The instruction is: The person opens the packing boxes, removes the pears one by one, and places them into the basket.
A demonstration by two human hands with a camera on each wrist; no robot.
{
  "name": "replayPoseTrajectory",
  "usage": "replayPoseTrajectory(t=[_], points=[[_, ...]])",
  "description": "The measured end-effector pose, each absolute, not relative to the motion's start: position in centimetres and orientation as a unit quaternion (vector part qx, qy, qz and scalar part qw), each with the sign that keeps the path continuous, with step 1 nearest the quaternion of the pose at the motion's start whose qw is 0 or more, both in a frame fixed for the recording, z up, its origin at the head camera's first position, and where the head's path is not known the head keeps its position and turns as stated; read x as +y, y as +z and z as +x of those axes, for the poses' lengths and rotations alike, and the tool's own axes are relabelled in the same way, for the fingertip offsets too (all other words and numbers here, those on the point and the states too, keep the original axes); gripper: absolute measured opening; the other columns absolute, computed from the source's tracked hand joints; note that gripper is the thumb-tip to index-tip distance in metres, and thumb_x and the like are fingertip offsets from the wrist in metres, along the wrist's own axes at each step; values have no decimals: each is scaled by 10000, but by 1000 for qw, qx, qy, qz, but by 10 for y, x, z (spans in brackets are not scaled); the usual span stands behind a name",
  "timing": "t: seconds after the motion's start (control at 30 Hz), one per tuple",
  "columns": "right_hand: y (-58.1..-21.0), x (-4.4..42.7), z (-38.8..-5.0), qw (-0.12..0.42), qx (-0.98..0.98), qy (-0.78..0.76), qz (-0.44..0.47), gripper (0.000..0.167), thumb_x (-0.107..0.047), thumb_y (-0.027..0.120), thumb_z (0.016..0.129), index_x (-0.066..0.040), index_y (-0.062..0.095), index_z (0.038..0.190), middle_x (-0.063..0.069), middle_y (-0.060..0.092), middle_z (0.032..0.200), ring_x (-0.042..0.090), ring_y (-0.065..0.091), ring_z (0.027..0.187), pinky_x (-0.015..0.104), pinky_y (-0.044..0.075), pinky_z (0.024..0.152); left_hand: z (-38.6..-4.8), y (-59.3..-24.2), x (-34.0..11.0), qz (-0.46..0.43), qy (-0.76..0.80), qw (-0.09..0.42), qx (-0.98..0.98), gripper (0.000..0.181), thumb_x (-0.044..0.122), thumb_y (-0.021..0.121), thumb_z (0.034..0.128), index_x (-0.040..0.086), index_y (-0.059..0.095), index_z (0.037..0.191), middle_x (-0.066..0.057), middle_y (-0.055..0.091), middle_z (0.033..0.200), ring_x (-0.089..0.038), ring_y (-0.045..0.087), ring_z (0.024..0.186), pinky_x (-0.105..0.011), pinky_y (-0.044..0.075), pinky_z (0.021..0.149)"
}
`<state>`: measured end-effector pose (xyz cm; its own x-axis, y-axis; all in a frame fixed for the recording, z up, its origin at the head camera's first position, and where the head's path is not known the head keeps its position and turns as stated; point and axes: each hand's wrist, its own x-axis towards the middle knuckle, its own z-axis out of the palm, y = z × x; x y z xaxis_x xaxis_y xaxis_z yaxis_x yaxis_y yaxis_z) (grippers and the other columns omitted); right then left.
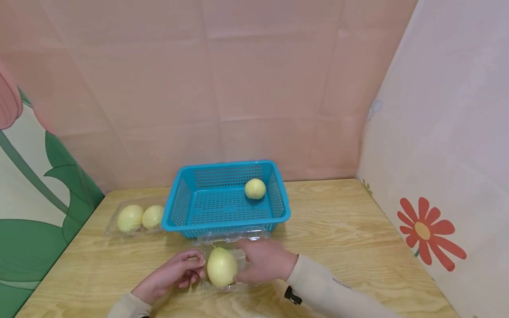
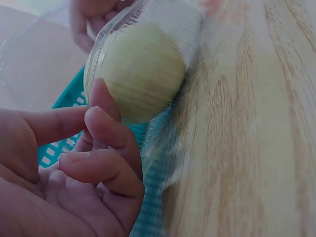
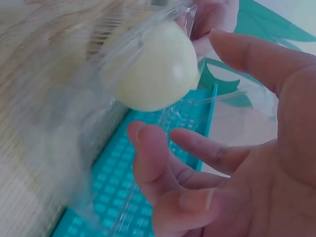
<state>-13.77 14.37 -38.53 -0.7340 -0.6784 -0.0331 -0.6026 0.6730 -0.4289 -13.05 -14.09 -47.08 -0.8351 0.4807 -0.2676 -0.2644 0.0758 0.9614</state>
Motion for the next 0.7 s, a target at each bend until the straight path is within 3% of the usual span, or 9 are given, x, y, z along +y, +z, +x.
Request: replayPoseTrajectory(t=[0.1,0.17,0.27,0.4,0.53,0.7], points=[[-384,135,-139,105,917,-187,-336,553,-494,765,766,-75,652,1108,28,700,914,119,619,758,262,481,601,-131,-471,-140,78,676,276,679,97,165,593,970,70,586,947,20,662,748,-46,506,568,-161,315,432],[-383,130,-141,112,922,-175,-328,600,-536,754,768,-63,662,1125,45,716,973,162,652,826,297,518,644,-131,-471,-140,75,676,277,678,99,167,597,968,70,588,949,18,664,751,-48,505,568,-160,313,434],[-382,123,-144,119,923,-156,-331,698,-574,723,793,-63,643,1261,68,700,1187,225,669,1026,359,561,785,-130,-470,-140,74,676,277,679,108,172,602,965,64,592,955,14,666,756,-51,503,570,-158,312,436],[-384,114,-149,125,922,-136,-342,751,-610,691,819,-146,566,1396,42,581,1416,259,601,1219,409,521,959,-130,-470,-139,74,675,276,681,121,177,606,961,56,593,958,8,667,758,-54,501,573,-158,312,436],[-385,107,-151,142,927,-124,-324,815,-645,688,807,-154,509,1432,46,618,1366,246,629,1161,395,528,923,-131,-471,-139,75,674,278,681,114,176,603,965,64,589,957,9,665,757,-54,497,572,-159,311,435],[-386,98,-147,168,930,-121,-303,839,-615,731,778,-108,513,1410,-18,694,992,136,619,794,297,494,665,-131,-472,-138,80,673,280,680,108,177,597,970,71,586,955,15,664,756,-53,494,573,-160,310,435]])
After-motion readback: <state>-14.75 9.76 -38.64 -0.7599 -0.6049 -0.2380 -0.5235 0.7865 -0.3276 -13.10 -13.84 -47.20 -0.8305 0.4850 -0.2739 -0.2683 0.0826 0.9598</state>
